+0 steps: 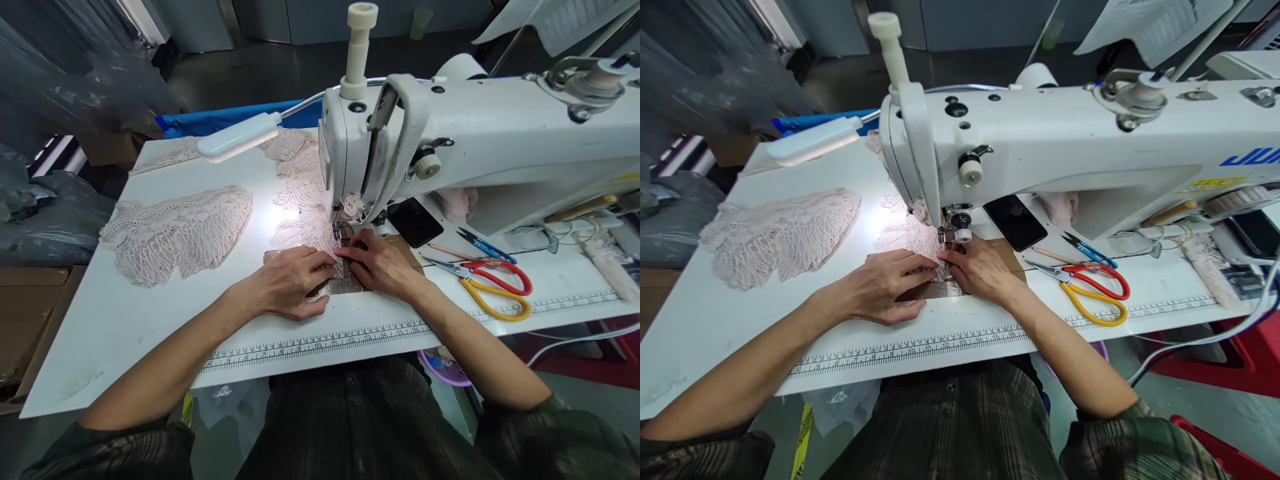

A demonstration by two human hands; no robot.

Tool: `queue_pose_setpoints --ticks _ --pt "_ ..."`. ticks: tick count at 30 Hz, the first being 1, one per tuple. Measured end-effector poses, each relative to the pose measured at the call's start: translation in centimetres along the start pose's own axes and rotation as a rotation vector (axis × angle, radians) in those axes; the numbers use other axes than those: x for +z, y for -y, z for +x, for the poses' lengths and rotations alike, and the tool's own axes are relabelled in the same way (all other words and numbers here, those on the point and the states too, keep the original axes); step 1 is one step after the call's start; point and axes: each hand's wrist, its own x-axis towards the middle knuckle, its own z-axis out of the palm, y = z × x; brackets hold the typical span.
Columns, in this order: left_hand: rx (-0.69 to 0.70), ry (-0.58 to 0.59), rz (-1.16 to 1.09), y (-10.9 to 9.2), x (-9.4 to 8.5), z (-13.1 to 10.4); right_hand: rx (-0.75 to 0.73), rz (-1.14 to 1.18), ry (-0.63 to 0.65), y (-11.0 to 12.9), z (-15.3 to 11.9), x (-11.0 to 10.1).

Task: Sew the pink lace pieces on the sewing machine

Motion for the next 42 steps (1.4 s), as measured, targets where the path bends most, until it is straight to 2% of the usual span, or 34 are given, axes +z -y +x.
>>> queue_pose_setpoints --ticks 5,12,20,35,42 --pt "-0.036 -0.006 0.082 -0.3 0.4 0.1 0.056 -0.046 0.039 0.0 0.2 0.2" --pt "-0.063 -0.018 0.134 -0.4 0.8 0.3 0.009 0.022 0.019 -0.1 -0.2 0.1" --pt "-0.089 -0.031 0.132 0.2 1.4 0.4 0.068 -0.029 0.032 0.2 0.4 0.2" --pt "-0.088 -0.029 0.184 1.3 2.1 0.9 0.043 -0.009 0.027 0.5 0.0 -0.1" --pt "-0.106 -0.041 0.182 1.7 2.4 1.1 0.075 -0.03 0.058 1.0 0.2 -0.3"
